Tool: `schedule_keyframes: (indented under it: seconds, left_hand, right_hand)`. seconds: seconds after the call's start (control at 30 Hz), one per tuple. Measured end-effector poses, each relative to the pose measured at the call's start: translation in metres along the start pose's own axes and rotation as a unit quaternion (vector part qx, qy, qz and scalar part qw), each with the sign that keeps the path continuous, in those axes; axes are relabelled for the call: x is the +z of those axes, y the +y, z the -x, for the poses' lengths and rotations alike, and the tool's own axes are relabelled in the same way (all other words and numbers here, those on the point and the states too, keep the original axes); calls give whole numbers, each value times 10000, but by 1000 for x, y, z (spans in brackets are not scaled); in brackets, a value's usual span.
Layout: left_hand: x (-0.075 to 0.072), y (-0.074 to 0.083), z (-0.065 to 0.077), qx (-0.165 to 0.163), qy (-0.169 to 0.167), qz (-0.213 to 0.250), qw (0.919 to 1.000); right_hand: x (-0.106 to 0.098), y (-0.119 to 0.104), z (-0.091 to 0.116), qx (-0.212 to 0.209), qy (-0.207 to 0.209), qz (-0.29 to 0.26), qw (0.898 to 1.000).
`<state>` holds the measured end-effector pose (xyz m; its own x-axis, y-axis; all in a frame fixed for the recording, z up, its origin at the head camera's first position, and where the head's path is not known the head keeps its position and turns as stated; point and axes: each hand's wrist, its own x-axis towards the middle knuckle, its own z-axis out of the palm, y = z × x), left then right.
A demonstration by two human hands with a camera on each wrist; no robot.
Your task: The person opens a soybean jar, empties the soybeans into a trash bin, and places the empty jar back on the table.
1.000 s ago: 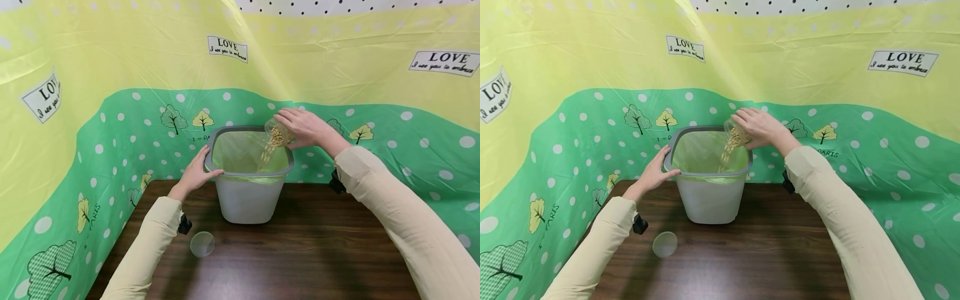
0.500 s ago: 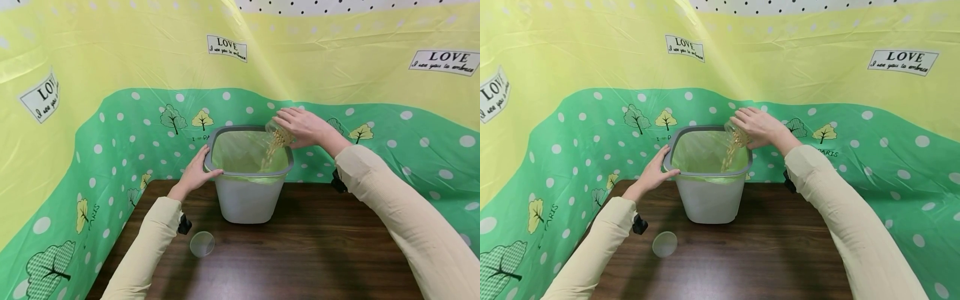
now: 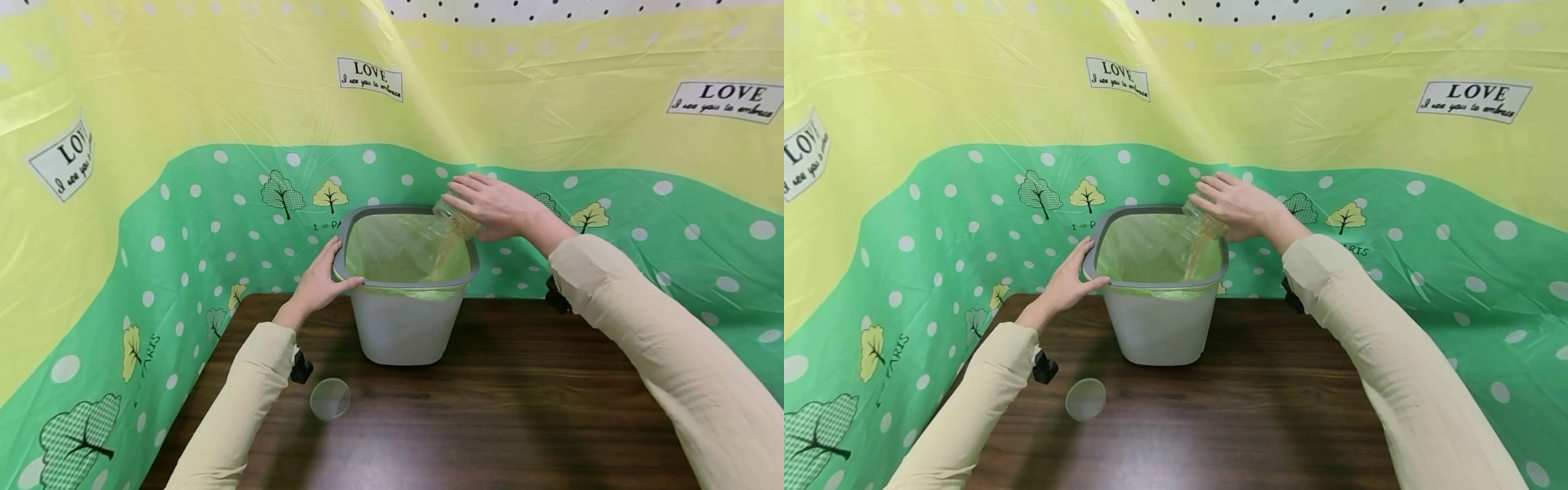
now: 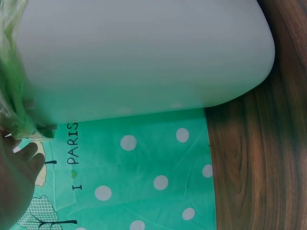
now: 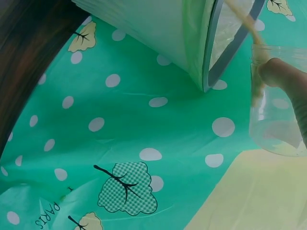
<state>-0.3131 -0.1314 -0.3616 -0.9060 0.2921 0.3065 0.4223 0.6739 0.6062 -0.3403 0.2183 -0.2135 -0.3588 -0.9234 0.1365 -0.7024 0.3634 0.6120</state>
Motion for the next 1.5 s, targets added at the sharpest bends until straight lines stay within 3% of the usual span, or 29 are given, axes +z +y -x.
schedule_keyframes:
  seconds: [0.33,0.67,0.83,1.07,1.33,1.5]
  left_hand:
    - [0,2,0,16,-5,4,10000]
    - [-1,2,1,-20,-12,39,10000]
    - [0,2,2,-43,-19,66,10000]
    - [-2,2,0,-53,-12,101,9999]
    - [-1,1,-1,20,-13,102,9999]
    - [0,1,0,-49,4,111,9999]
  right_hand:
    - [-2,-6,-5,-550,-349,474,9967]
    - [4,-15,-9,-971,-217,712,9925]
    - [3,-16,-9,-846,-280,659,9938]
    - [0,-15,-8,-365,553,559,9962]
    - [0,-12,1,-332,133,495,9981]
    - [3,-8,12,-87,405,149,9990]
